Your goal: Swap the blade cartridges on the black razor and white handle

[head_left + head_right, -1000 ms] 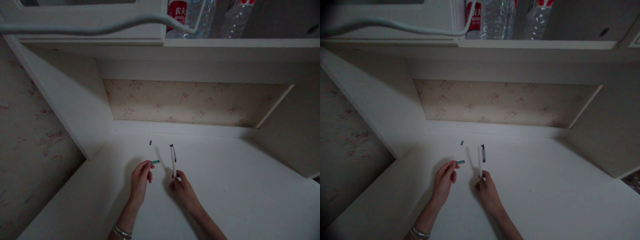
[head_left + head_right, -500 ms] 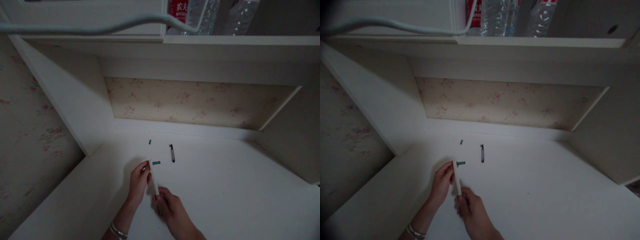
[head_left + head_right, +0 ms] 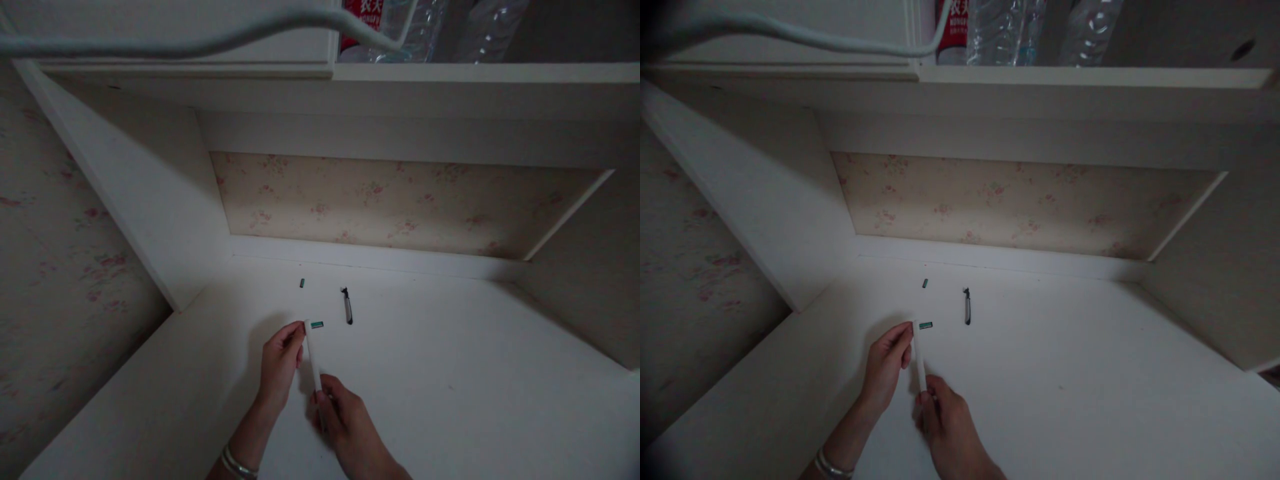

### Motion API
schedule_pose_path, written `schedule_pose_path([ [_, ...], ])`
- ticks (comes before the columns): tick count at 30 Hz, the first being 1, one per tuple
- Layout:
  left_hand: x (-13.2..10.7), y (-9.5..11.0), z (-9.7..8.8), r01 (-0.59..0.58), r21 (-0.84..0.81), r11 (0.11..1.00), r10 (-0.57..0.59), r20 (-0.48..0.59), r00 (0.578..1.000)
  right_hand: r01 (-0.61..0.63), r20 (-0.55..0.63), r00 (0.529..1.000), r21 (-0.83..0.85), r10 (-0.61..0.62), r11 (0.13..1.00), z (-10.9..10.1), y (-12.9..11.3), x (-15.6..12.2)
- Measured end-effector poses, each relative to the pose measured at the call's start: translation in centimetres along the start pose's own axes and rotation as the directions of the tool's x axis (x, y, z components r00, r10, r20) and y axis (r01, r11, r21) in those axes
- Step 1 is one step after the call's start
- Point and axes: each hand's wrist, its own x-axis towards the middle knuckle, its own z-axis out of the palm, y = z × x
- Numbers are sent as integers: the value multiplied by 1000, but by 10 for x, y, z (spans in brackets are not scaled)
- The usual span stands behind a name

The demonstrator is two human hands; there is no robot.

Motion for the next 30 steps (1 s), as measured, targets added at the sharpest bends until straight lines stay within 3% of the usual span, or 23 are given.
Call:
schedule_pose_path([
  [2, 0, 0, 0, -4, 11, 1000, 4, -4, 1000, 7, 13, 1000, -1, -7, 1000, 0, -2, 0],
  [8, 0, 1, 0, -9, 2, 1000, 9, -3, 1000, -26, -121, 992, 9, 27, 1000, -3, 1, 1],
  [13, 1, -2, -2, -14, 25, 1000, 14, -3, 1000, -3, -5, 1000, 59, 4, 998, 2, 0, 0],
  [19, 2, -3, -2, -4, -2, 1000, 4, 10, 1000, -32, -108, 993, 118, 45, 992, 1, 1, 3],
  [25, 1, 1, -1, -6, 22, 1000, 6, -6, 1000, -7, 12, 1000, 60, 7, 998, 3, 0, 1],
  [30, 0, 0, -1, 5, -14, 1000, -5, 11, 1000, -35, -91, 995, 82, 42, 996, 1, 1, 2],
])
